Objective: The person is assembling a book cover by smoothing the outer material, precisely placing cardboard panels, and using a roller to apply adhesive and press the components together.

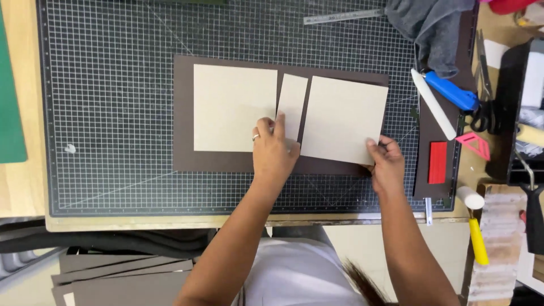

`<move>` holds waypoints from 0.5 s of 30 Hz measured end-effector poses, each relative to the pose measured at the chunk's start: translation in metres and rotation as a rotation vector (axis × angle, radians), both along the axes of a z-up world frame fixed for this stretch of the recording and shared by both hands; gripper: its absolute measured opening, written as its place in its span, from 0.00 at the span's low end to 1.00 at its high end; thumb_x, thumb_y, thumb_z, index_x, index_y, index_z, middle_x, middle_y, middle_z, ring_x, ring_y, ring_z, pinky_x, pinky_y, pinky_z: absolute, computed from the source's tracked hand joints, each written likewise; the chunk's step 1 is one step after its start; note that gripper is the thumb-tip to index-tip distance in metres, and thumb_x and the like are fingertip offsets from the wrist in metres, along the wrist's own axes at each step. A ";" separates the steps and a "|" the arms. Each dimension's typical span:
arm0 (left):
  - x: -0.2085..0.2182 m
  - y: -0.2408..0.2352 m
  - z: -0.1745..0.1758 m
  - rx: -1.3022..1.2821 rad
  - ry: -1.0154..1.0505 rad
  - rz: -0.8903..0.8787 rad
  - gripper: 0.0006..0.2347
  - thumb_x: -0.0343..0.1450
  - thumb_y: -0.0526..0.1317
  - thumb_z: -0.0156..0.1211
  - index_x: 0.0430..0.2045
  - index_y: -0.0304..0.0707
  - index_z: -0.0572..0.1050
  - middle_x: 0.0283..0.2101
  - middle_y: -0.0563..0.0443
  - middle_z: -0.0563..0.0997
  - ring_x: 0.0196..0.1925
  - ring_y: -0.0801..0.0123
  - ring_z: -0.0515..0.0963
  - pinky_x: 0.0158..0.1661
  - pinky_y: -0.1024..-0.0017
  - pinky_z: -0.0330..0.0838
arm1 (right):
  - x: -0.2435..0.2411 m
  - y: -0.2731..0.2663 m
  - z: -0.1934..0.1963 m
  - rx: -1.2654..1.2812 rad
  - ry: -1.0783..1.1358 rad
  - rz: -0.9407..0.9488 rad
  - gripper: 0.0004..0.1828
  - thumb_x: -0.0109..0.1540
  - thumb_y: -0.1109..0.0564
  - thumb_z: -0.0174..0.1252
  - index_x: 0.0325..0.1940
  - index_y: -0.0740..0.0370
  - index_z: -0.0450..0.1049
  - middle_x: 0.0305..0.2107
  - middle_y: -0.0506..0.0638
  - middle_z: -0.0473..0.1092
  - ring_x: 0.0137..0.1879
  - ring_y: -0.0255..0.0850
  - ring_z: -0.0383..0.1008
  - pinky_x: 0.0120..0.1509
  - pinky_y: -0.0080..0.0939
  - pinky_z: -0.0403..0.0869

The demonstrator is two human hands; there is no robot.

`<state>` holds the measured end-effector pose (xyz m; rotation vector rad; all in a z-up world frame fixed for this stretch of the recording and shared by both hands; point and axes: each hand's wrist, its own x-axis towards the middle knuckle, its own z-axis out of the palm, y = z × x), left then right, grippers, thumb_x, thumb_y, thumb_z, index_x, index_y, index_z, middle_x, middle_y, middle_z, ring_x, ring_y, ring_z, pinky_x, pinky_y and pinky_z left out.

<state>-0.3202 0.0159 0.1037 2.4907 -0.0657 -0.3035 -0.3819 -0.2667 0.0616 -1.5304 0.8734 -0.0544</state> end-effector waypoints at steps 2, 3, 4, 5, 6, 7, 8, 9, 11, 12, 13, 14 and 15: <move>-0.003 0.000 0.004 0.002 0.032 0.015 0.31 0.63 0.39 0.73 0.62 0.30 0.68 0.51 0.38 0.65 0.52 0.49 0.74 0.52 0.55 0.78 | -0.003 0.001 -0.001 -0.012 0.006 0.014 0.19 0.65 0.54 0.67 0.59 0.58 0.72 0.40 0.50 0.76 0.44 0.41 0.82 0.46 0.44 0.85; -0.006 -0.001 0.005 0.006 0.042 0.017 0.31 0.63 0.39 0.73 0.62 0.30 0.68 0.51 0.38 0.65 0.52 0.49 0.74 0.52 0.55 0.78 | -0.005 0.003 0.002 -0.009 0.016 0.016 0.19 0.65 0.54 0.67 0.59 0.58 0.72 0.40 0.50 0.76 0.44 0.41 0.82 0.46 0.44 0.85; -0.004 -0.003 0.005 0.015 0.027 0.009 0.31 0.64 0.39 0.74 0.62 0.30 0.69 0.51 0.38 0.65 0.52 0.48 0.74 0.52 0.55 0.77 | -0.003 0.003 0.004 -0.025 0.018 0.030 0.19 0.66 0.54 0.67 0.59 0.58 0.71 0.39 0.50 0.76 0.44 0.41 0.82 0.46 0.44 0.85; -0.002 -0.006 0.006 0.024 0.012 0.000 0.31 0.64 0.39 0.74 0.62 0.30 0.69 0.52 0.37 0.66 0.53 0.47 0.74 0.53 0.54 0.77 | -0.001 0.003 0.008 -0.040 0.021 0.043 0.20 0.66 0.54 0.67 0.59 0.59 0.71 0.39 0.50 0.76 0.43 0.40 0.81 0.45 0.43 0.85; -0.001 -0.006 0.007 0.021 0.004 -0.006 0.31 0.64 0.39 0.74 0.62 0.30 0.69 0.52 0.37 0.66 0.53 0.47 0.74 0.53 0.54 0.77 | 0.000 0.005 0.009 -0.043 0.014 0.037 0.20 0.66 0.54 0.67 0.59 0.59 0.71 0.39 0.50 0.76 0.43 0.40 0.81 0.45 0.43 0.85; -0.001 -0.006 0.007 0.032 0.028 -0.009 0.30 0.65 0.40 0.74 0.62 0.30 0.69 0.52 0.38 0.66 0.53 0.48 0.74 0.53 0.54 0.77 | 0.001 0.007 0.011 -0.040 0.013 0.033 0.20 0.65 0.54 0.67 0.59 0.59 0.71 0.39 0.50 0.76 0.43 0.40 0.81 0.45 0.43 0.85; -0.003 -0.006 0.007 0.045 0.058 -0.011 0.30 0.65 0.41 0.73 0.62 0.31 0.69 0.52 0.39 0.66 0.53 0.48 0.74 0.53 0.54 0.77 | 0.000 0.010 0.013 -0.037 0.020 0.032 0.21 0.65 0.55 0.67 0.59 0.60 0.71 0.38 0.51 0.75 0.42 0.40 0.81 0.44 0.42 0.85; -0.002 -0.007 0.006 0.044 0.058 -0.014 0.30 0.65 0.41 0.73 0.62 0.31 0.69 0.52 0.39 0.66 0.53 0.48 0.74 0.53 0.54 0.77 | 0.000 0.006 0.009 -0.038 0.019 0.028 0.21 0.65 0.55 0.67 0.59 0.60 0.71 0.38 0.51 0.75 0.42 0.40 0.81 0.44 0.42 0.85; -0.003 -0.008 0.003 0.067 0.046 -0.022 0.30 0.66 0.43 0.73 0.62 0.33 0.69 0.52 0.40 0.66 0.53 0.49 0.75 0.54 0.55 0.77 | -0.002 -0.001 0.000 -0.042 0.010 0.045 0.21 0.65 0.54 0.68 0.59 0.59 0.72 0.39 0.52 0.76 0.44 0.42 0.82 0.45 0.47 0.85; -0.004 -0.007 0.003 0.067 0.041 -0.022 0.30 0.66 0.43 0.73 0.62 0.33 0.69 0.52 0.40 0.66 0.53 0.49 0.75 0.54 0.55 0.77 | -0.002 0.000 0.000 -0.042 0.006 0.044 0.21 0.65 0.54 0.68 0.59 0.59 0.72 0.39 0.52 0.76 0.44 0.42 0.82 0.45 0.47 0.85; -0.005 -0.007 0.003 0.064 0.032 -0.035 0.28 0.67 0.43 0.73 0.61 0.33 0.70 0.51 0.41 0.67 0.53 0.50 0.75 0.53 0.57 0.77 | -0.001 0.000 0.000 -0.045 0.006 0.044 0.21 0.65 0.54 0.68 0.59 0.59 0.72 0.40 0.52 0.76 0.44 0.43 0.82 0.44 0.47 0.85; -0.007 -0.007 0.003 0.058 0.023 -0.047 0.26 0.67 0.43 0.72 0.60 0.33 0.71 0.51 0.42 0.67 0.53 0.51 0.76 0.53 0.58 0.77 | -0.001 0.000 0.001 -0.051 0.006 0.043 0.21 0.65 0.54 0.68 0.59 0.60 0.72 0.40 0.53 0.76 0.44 0.44 0.81 0.43 0.48 0.84; -0.008 -0.006 0.003 0.056 0.019 -0.047 0.26 0.67 0.43 0.72 0.60 0.33 0.71 0.51 0.42 0.67 0.53 0.51 0.76 0.53 0.58 0.77 | 0.001 0.004 0.007 -0.053 0.002 0.043 0.21 0.65 0.54 0.68 0.59 0.60 0.72 0.40 0.53 0.76 0.44 0.44 0.81 0.43 0.48 0.84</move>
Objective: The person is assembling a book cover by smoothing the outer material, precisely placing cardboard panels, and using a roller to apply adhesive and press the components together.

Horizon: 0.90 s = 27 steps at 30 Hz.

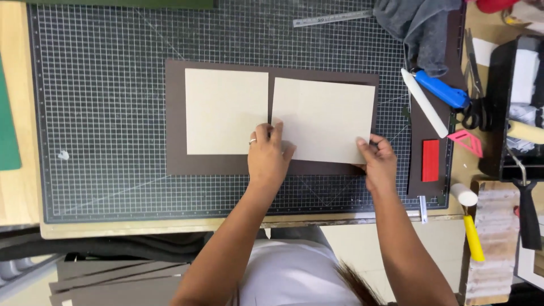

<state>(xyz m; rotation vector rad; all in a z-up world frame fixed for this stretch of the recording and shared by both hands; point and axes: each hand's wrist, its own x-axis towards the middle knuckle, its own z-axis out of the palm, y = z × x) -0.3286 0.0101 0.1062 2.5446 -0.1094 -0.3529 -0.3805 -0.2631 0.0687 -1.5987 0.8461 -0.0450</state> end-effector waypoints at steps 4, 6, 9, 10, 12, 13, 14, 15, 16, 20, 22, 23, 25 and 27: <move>0.001 0.021 0.013 -0.111 0.011 0.059 0.23 0.68 0.42 0.71 0.57 0.38 0.75 0.52 0.43 0.70 0.53 0.51 0.79 0.51 0.58 0.78 | 0.001 -0.008 -0.006 -0.087 0.035 0.039 0.19 0.65 0.55 0.68 0.59 0.61 0.73 0.38 0.55 0.77 0.44 0.45 0.81 0.43 0.50 0.84; 0.008 0.054 0.014 -0.165 -0.003 0.100 0.22 0.68 0.42 0.71 0.57 0.41 0.76 0.52 0.44 0.71 0.52 0.49 0.80 0.50 0.57 0.79 | 0.004 -0.016 -0.020 -0.127 0.024 0.069 0.19 0.66 0.56 0.67 0.59 0.62 0.74 0.38 0.55 0.76 0.44 0.44 0.81 0.43 0.50 0.84; 0.017 0.109 0.002 0.058 -0.397 0.233 0.21 0.63 0.41 0.77 0.51 0.48 0.80 0.48 0.47 0.73 0.52 0.46 0.72 0.55 0.52 0.64 | 0.001 -0.009 -0.011 -0.163 0.013 0.089 0.22 0.68 0.58 0.64 0.65 0.65 0.69 0.41 0.61 0.75 0.45 0.48 0.80 0.41 0.50 0.84; 0.017 0.123 0.000 0.066 -0.360 0.326 0.29 0.62 0.42 0.80 0.58 0.43 0.73 0.53 0.41 0.70 0.57 0.40 0.68 0.53 0.44 0.66 | 0.002 0.000 0.001 -0.169 0.013 0.107 0.25 0.67 0.59 0.65 0.66 0.66 0.67 0.41 0.62 0.75 0.45 0.48 0.79 0.41 0.50 0.84; 0.027 0.131 -0.005 0.063 -0.337 0.409 0.38 0.61 0.43 0.83 0.66 0.37 0.67 0.57 0.34 0.67 0.61 0.33 0.65 0.51 0.36 0.67 | 0.009 0.013 0.018 -0.182 -0.003 0.111 0.28 0.66 0.60 0.65 0.68 0.67 0.65 0.41 0.63 0.74 0.46 0.49 0.79 0.42 0.50 0.84; 0.027 0.129 -0.006 0.065 -0.308 0.406 0.43 0.57 0.45 0.85 0.67 0.36 0.66 0.58 0.33 0.67 0.61 0.32 0.65 0.51 0.36 0.67 | 0.010 0.018 0.023 -0.185 0.000 0.118 0.29 0.66 0.60 0.66 0.69 0.67 0.65 0.42 0.64 0.74 0.46 0.49 0.79 0.41 0.49 0.83; 0.026 0.127 -0.007 0.066 -0.280 0.402 0.47 0.53 0.46 0.87 0.68 0.35 0.65 0.58 0.31 0.67 0.61 0.31 0.65 0.51 0.35 0.66 | 0.011 0.023 0.027 -0.188 0.003 0.125 0.30 0.65 0.60 0.66 0.69 0.67 0.64 0.42 0.64 0.74 0.47 0.49 0.79 0.41 0.48 0.83; 0.027 0.124 -0.007 0.067 -0.281 0.405 0.47 0.53 0.46 0.87 0.68 0.35 0.65 0.58 0.31 0.67 0.61 0.31 0.65 0.51 0.35 0.66 | 0.012 0.024 0.028 -0.187 0.001 0.128 0.30 0.65 0.60 0.66 0.69 0.67 0.64 0.42 0.64 0.74 0.47 0.49 0.79 0.41 0.48 0.83; 0.028 0.121 -0.008 0.070 -0.255 0.410 0.46 0.53 0.44 0.86 0.67 0.36 0.65 0.58 0.33 0.67 0.60 0.34 0.64 0.52 0.39 0.65 | 0.012 0.026 0.028 -0.192 0.000 0.132 0.31 0.65 0.60 0.66 0.70 0.67 0.64 0.43 0.64 0.74 0.47 0.49 0.79 0.41 0.47 0.83; 0.029 0.117 -0.003 0.054 -0.175 0.393 0.44 0.54 0.40 0.86 0.66 0.38 0.67 0.57 0.37 0.66 0.60 0.39 0.62 0.53 0.49 0.63 | 0.013 0.034 0.040 -0.202 0.002 0.133 0.31 0.66 0.59 0.66 0.70 0.65 0.63 0.43 0.62 0.75 0.46 0.44 0.79 0.39 0.41 0.83; 0.030 0.121 -0.007 0.047 -0.163 0.384 0.44 0.54 0.41 0.86 0.66 0.39 0.67 0.57 0.37 0.65 0.60 0.40 0.62 0.53 0.49 0.62 | 0.010 0.033 0.038 -0.207 -0.005 0.125 0.31 0.65 0.59 0.66 0.70 0.65 0.64 0.43 0.62 0.75 0.45 0.44 0.79 0.39 0.41 0.83; 0.030 0.123 -0.009 0.043 -0.151 0.387 0.44 0.53 0.42 0.86 0.66 0.40 0.66 0.58 0.38 0.64 0.60 0.41 0.61 0.52 0.49 0.62 | 0.011 0.032 0.035 -0.208 -0.014 0.128 0.31 0.65 0.59 0.67 0.70 0.65 0.64 0.43 0.62 0.75 0.45 0.44 0.79 0.39 0.40 0.83; 0.032 0.123 -0.008 0.039 -0.141 0.389 0.44 0.54 0.42 0.86 0.66 0.40 0.66 0.58 0.38 0.63 0.61 0.41 0.61 0.53 0.50 0.62 | 0.013 0.031 0.031 -0.215 -0.019 0.131 0.30 0.65 0.59 0.67 0.69 0.65 0.65 0.43 0.61 0.75 0.45 0.43 0.80 0.39 0.39 0.83; 0.026 0.121 -0.008 0.031 -0.124 0.390 0.43 0.54 0.42 0.86 0.66 0.40 0.66 0.58 0.38 0.62 0.61 0.41 0.60 0.54 0.50 0.61 | 0.006 0.029 0.028 -0.226 -0.017 0.134 0.30 0.65 0.58 0.67 0.69 0.64 0.66 0.43 0.61 0.75 0.45 0.43 0.80 0.39 0.39 0.83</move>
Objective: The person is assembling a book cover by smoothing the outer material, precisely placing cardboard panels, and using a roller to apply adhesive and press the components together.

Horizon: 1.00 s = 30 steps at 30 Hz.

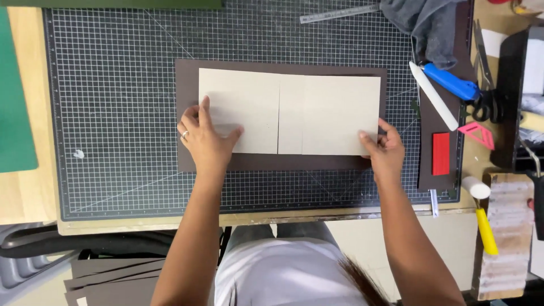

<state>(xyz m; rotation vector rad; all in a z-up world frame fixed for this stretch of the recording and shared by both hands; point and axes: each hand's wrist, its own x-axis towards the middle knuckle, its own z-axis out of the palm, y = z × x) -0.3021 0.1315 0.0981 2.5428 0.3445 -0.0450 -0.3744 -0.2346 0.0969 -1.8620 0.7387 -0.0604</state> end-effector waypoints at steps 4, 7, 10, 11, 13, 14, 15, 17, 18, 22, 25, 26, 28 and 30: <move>0.003 0.000 0.001 0.014 -0.014 -0.014 0.42 0.55 0.43 0.85 0.65 0.41 0.67 0.58 0.38 0.62 0.61 0.41 0.60 0.53 0.49 0.61 | 0.004 0.000 -0.003 -0.032 -0.017 0.006 0.31 0.65 0.58 0.68 0.70 0.64 0.66 0.43 0.62 0.75 0.45 0.44 0.80 0.38 0.39 0.83; -0.007 0.000 0.002 0.008 -0.005 -0.020 0.42 0.55 0.43 0.85 0.65 0.40 0.68 0.58 0.38 0.62 0.61 0.41 0.60 0.53 0.48 0.61 | -0.005 0.006 0.006 -0.071 -0.005 0.001 0.31 0.65 0.57 0.69 0.70 0.63 0.66 0.43 0.62 0.75 0.45 0.45 0.79 0.37 0.40 0.83; 0.000 0.002 0.000 0.003 -0.030 -0.024 0.41 0.54 0.43 0.85 0.64 0.41 0.68 0.57 0.38 0.62 0.60 0.40 0.60 0.52 0.47 0.61 | 0.004 0.011 0.009 -0.100 -0.016 0.005 0.30 0.65 0.56 0.68 0.70 0.62 0.67 0.44 0.63 0.75 0.45 0.45 0.79 0.38 0.40 0.83; -0.004 0.002 -0.003 0.008 -0.045 -0.030 0.41 0.54 0.43 0.86 0.63 0.41 0.69 0.57 0.39 0.62 0.60 0.40 0.60 0.51 0.47 0.62 | 0.000 0.011 0.008 -0.119 -0.023 0.015 0.30 0.66 0.55 0.68 0.70 0.62 0.67 0.45 0.62 0.75 0.46 0.45 0.79 0.38 0.40 0.83; -0.007 0.003 -0.003 -0.008 -0.052 -0.027 0.40 0.54 0.42 0.86 0.63 0.40 0.70 0.57 0.38 0.63 0.60 0.40 0.60 0.51 0.47 0.62 | -0.005 0.003 -0.001 -0.239 -0.009 0.034 0.29 0.66 0.55 0.69 0.69 0.62 0.69 0.45 0.64 0.75 0.46 0.49 0.79 0.37 0.44 0.83; -0.011 0.005 -0.003 -0.013 -0.057 -0.016 0.39 0.55 0.41 0.86 0.62 0.39 0.71 0.57 0.38 0.63 0.60 0.40 0.61 0.52 0.46 0.62 | -0.008 0.000 -0.007 -0.347 0.007 0.063 0.27 0.66 0.55 0.70 0.68 0.63 0.71 0.45 0.65 0.74 0.47 0.53 0.79 0.36 0.47 0.83; 0.000 0.007 -0.009 -0.012 -0.056 -0.015 0.39 0.55 0.41 0.86 0.62 0.39 0.71 0.57 0.38 0.63 0.60 0.40 0.61 0.52 0.46 0.62 | 0.001 -0.007 -0.016 -0.346 0.008 0.064 0.27 0.66 0.55 0.70 0.68 0.63 0.71 0.45 0.65 0.74 0.47 0.53 0.79 0.36 0.47 0.83; -0.007 0.013 -0.022 -0.033 -0.120 -0.048 0.39 0.56 0.41 0.86 0.63 0.40 0.69 0.56 0.38 0.64 0.59 0.37 0.62 0.49 0.41 0.64 | -0.012 -0.017 -0.031 -0.552 -0.084 0.118 0.29 0.64 0.52 0.75 0.67 0.61 0.75 0.44 0.57 0.68 0.47 0.49 0.75 0.43 0.45 0.82; -0.010 0.014 -0.021 -0.039 -0.133 -0.054 0.39 0.56 0.41 0.86 0.63 0.40 0.69 0.56 0.38 0.64 0.59 0.37 0.62 0.49 0.41 0.64 | -0.014 -0.017 -0.034 -0.559 -0.094 0.109 0.29 0.64 0.52 0.75 0.67 0.61 0.75 0.44 0.57 0.68 0.47 0.49 0.75 0.43 0.45 0.82; -0.010 0.019 -0.013 -0.152 -0.159 -0.035 0.33 0.60 0.34 0.82 0.62 0.36 0.71 0.54 0.38 0.67 0.59 0.37 0.65 0.53 0.44 0.67 | -0.009 -0.016 -0.047 -0.639 -0.120 0.148 0.31 0.64 0.52 0.73 0.68 0.64 0.73 0.44 0.56 0.63 0.49 0.50 0.71 0.50 0.47 0.78; -0.017 0.023 -0.007 -0.196 -0.162 -0.048 0.32 0.62 0.32 0.80 0.62 0.35 0.71 0.54 0.37 0.68 0.59 0.37 0.67 0.53 0.45 0.69 | -0.016 -0.009 -0.049 -0.664 -0.147 0.129 0.32 0.65 0.52 0.73 0.70 0.65 0.72 0.43 0.56 0.63 0.49 0.50 0.70 0.51 0.47 0.77; -0.016 0.025 -0.004 -0.213 -0.163 -0.043 0.31 0.62 0.32 0.79 0.62 0.35 0.71 0.53 0.37 0.68 0.59 0.37 0.68 0.53 0.46 0.70 | -0.013 -0.006 -0.048 -0.677 -0.179 0.124 0.32 0.66 0.51 0.72 0.70 0.65 0.71 0.43 0.56 0.63 0.49 0.49 0.69 0.50 0.47 0.77; -0.014 0.024 -0.001 -0.213 -0.168 -0.048 0.31 0.63 0.32 0.79 0.62 0.34 0.71 0.53 0.36 0.68 0.59 0.37 0.68 0.53 0.46 0.71 | -0.010 -0.002 -0.044 -0.656 -0.182 0.115 0.30 0.65 0.53 0.73 0.67 0.64 0.73 0.43 0.54 0.63 0.50 0.49 0.69 0.51 0.47 0.76; -0.019 0.026 0.002 -0.215 -0.166 -0.058 0.30 0.63 0.32 0.79 0.61 0.33 0.71 0.54 0.36 0.68 0.59 0.37 0.67 0.54 0.46 0.71 | -0.014 0.001 -0.042 -0.636 -0.177 0.103 0.27 0.64 0.54 0.73 0.65 0.63 0.75 0.44 0.53 0.63 0.50 0.48 0.68 0.53 0.47 0.75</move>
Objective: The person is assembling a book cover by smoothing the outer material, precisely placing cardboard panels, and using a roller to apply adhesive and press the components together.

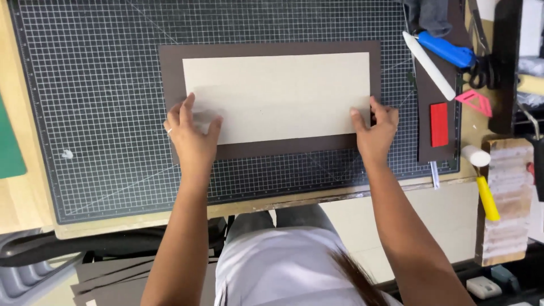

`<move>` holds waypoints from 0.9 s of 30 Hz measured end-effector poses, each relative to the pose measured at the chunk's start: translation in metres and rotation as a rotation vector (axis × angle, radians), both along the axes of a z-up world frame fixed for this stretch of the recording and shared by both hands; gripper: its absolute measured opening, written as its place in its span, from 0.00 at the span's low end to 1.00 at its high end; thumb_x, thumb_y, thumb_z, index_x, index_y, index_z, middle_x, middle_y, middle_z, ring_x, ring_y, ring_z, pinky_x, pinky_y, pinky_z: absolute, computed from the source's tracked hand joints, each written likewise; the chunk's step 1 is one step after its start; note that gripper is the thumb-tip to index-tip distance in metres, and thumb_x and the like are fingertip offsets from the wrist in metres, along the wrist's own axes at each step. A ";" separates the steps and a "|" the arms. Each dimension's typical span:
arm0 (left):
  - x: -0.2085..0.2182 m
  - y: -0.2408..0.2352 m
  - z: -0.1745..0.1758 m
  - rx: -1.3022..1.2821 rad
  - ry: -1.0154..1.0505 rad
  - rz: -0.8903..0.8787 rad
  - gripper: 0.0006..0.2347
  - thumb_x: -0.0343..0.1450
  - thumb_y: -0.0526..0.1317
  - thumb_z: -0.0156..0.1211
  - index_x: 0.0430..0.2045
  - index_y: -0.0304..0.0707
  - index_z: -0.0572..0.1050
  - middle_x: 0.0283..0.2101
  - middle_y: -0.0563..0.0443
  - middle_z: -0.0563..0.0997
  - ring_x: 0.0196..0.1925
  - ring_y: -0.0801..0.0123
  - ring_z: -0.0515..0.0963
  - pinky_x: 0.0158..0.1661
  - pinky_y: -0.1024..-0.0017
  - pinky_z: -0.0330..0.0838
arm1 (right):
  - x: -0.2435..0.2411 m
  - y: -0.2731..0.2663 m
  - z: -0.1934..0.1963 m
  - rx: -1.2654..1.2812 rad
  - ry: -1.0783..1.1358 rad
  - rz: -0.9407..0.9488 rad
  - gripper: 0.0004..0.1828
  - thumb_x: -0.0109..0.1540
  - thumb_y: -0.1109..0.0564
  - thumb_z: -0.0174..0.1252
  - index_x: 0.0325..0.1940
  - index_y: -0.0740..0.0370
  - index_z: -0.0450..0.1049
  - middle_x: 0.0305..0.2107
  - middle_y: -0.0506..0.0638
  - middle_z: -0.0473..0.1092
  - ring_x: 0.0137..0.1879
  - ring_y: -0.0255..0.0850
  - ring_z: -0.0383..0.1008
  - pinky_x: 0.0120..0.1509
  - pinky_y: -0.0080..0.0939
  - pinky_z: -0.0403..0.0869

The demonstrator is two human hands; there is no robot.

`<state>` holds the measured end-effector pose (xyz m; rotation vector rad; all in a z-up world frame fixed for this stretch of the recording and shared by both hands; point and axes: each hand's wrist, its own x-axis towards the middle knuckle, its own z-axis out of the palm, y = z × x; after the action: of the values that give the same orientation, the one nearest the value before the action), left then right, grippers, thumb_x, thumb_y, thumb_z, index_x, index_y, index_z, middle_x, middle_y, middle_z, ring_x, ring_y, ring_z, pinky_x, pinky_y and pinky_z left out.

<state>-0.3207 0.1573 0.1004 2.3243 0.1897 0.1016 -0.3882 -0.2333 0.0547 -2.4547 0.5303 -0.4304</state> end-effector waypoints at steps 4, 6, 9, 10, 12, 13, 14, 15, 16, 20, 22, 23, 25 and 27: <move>0.002 0.002 -0.002 -0.024 -0.009 -0.004 0.28 0.65 0.30 0.77 0.61 0.32 0.72 0.54 0.35 0.68 0.59 0.38 0.66 0.54 0.46 0.72 | 0.000 -0.005 -0.003 -0.009 -0.020 0.012 0.28 0.63 0.51 0.74 0.65 0.61 0.76 0.44 0.51 0.63 0.49 0.46 0.68 0.51 0.45 0.76; -0.001 0.005 -0.003 -0.032 -0.009 -0.014 0.28 0.66 0.30 0.77 0.61 0.32 0.72 0.55 0.35 0.68 0.59 0.39 0.66 0.54 0.46 0.72 | -0.003 -0.006 -0.006 0.005 -0.022 0.005 0.28 0.63 0.51 0.75 0.64 0.59 0.76 0.44 0.50 0.63 0.49 0.46 0.68 0.51 0.45 0.76; 0.002 0.007 0.000 -0.042 -0.021 -0.014 0.26 0.66 0.30 0.76 0.60 0.31 0.73 0.54 0.34 0.69 0.59 0.38 0.67 0.53 0.46 0.73 | 0.000 -0.007 -0.002 -0.014 -0.069 0.026 0.28 0.63 0.50 0.75 0.64 0.59 0.77 0.43 0.50 0.63 0.48 0.45 0.68 0.49 0.45 0.77; -0.001 0.009 0.000 -0.044 -0.004 -0.018 0.26 0.66 0.30 0.76 0.59 0.31 0.73 0.54 0.35 0.69 0.59 0.39 0.67 0.53 0.47 0.73 | -0.001 -0.004 0.002 -0.005 -0.043 0.027 0.28 0.63 0.50 0.74 0.65 0.59 0.77 0.44 0.51 0.63 0.51 0.47 0.67 0.52 0.46 0.76; -0.004 0.013 0.000 -0.049 0.010 -0.039 0.25 0.66 0.31 0.75 0.59 0.32 0.74 0.55 0.35 0.69 0.60 0.40 0.66 0.54 0.47 0.73 | -0.004 0.000 0.001 0.000 -0.020 0.011 0.27 0.63 0.51 0.74 0.65 0.59 0.77 0.44 0.52 0.63 0.53 0.49 0.66 0.55 0.47 0.75; -0.005 0.015 -0.001 -0.038 -0.005 -0.041 0.24 0.67 0.30 0.75 0.59 0.31 0.74 0.54 0.34 0.69 0.60 0.37 0.68 0.53 0.47 0.74 | -0.005 -0.001 -0.002 -0.035 -0.036 0.020 0.29 0.62 0.49 0.74 0.65 0.58 0.77 0.44 0.52 0.63 0.54 0.50 0.67 0.55 0.48 0.76; -0.003 0.015 -0.002 -0.030 -0.025 -0.045 0.24 0.67 0.30 0.75 0.58 0.30 0.74 0.54 0.32 0.69 0.59 0.35 0.69 0.52 0.46 0.75 | -0.003 -0.003 -0.004 -0.074 -0.057 0.028 0.30 0.61 0.48 0.75 0.65 0.57 0.77 0.44 0.53 0.64 0.54 0.51 0.68 0.54 0.48 0.76; -0.005 0.013 -0.001 -0.038 -0.035 -0.064 0.24 0.67 0.30 0.75 0.58 0.30 0.74 0.54 0.32 0.69 0.59 0.35 0.69 0.52 0.46 0.75 | -0.005 -0.003 -0.004 -0.082 -0.066 0.009 0.30 0.61 0.48 0.75 0.65 0.57 0.77 0.44 0.53 0.64 0.54 0.51 0.68 0.54 0.48 0.76; -0.006 0.011 0.001 -0.038 -0.031 -0.056 0.23 0.68 0.31 0.75 0.58 0.29 0.74 0.54 0.31 0.69 0.59 0.34 0.69 0.51 0.46 0.75 | -0.005 -0.003 -0.004 -0.072 -0.062 0.010 0.31 0.61 0.48 0.74 0.66 0.56 0.75 0.44 0.54 0.65 0.54 0.52 0.69 0.55 0.49 0.76; -0.007 0.016 -0.008 0.019 -0.060 -0.069 0.24 0.67 0.32 0.76 0.58 0.28 0.74 0.54 0.30 0.67 0.57 0.32 0.71 0.50 0.46 0.77 | -0.011 -0.001 0.023 0.157 0.064 -0.037 0.40 0.60 0.52 0.71 0.74 0.57 0.64 0.48 0.60 0.70 0.53 0.54 0.73 0.58 0.50 0.76; -0.002 0.029 -0.034 0.034 -0.144 -0.111 0.25 0.66 0.33 0.78 0.58 0.28 0.75 0.53 0.31 0.67 0.56 0.32 0.72 0.49 0.47 0.78 | -0.018 0.002 0.057 0.166 0.048 -0.039 0.39 0.62 0.52 0.68 0.75 0.56 0.63 0.49 0.60 0.69 0.56 0.55 0.73 0.59 0.53 0.76; 0.001 0.035 -0.047 0.056 -0.208 -0.127 0.26 0.65 0.34 0.79 0.58 0.28 0.76 0.52 0.32 0.67 0.55 0.32 0.72 0.48 0.49 0.78 | -0.025 0.004 0.073 0.180 0.055 -0.017 0.37 0.63 0.53 0.66 0.76 0.54 0.62 0.51 0.60 0.69 0.58 0.56 0.74 0.61 0.56 0.75; 0.003 0.021 -0.016 0.071 -0.303 -0.158 0.21 0.70 0.32 0.75 0.57 0.27 0.77 0.53 0.32 0.66 0.57 0.35 0.71 0.53 0.47 0.72 | -0.051 -0.010 0.083 0.198 0.052 -0.005 0.31 0.64 0.48 0.63 0.72 0.52 0.67 0.46 0.53 0.69 0.54 0.47 0.73 0.61 0.49 0.72; 0.005 -0.004 0.015 0.077 -0.386 -0.178 0.16 0.74 0.30 0.70 0.56 0.26 0.77 0.54 0.33 0.65 0.59 0.39 0.70 0.59 0.45 0.67 | -0.083 -0.023 0.096 0.211 0.062 0.014 0.26 0.66 0.44 0.60 0.68 0.49 0.72 0.42 0.45 0.69 0.49 0.38 0.72 0.62 0.42 0.69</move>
<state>-0.3153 0.1535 0.1154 2.3340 -0.2177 0.4693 -0.4708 -0.2566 0.1504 -2.2728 0.5544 -0.2776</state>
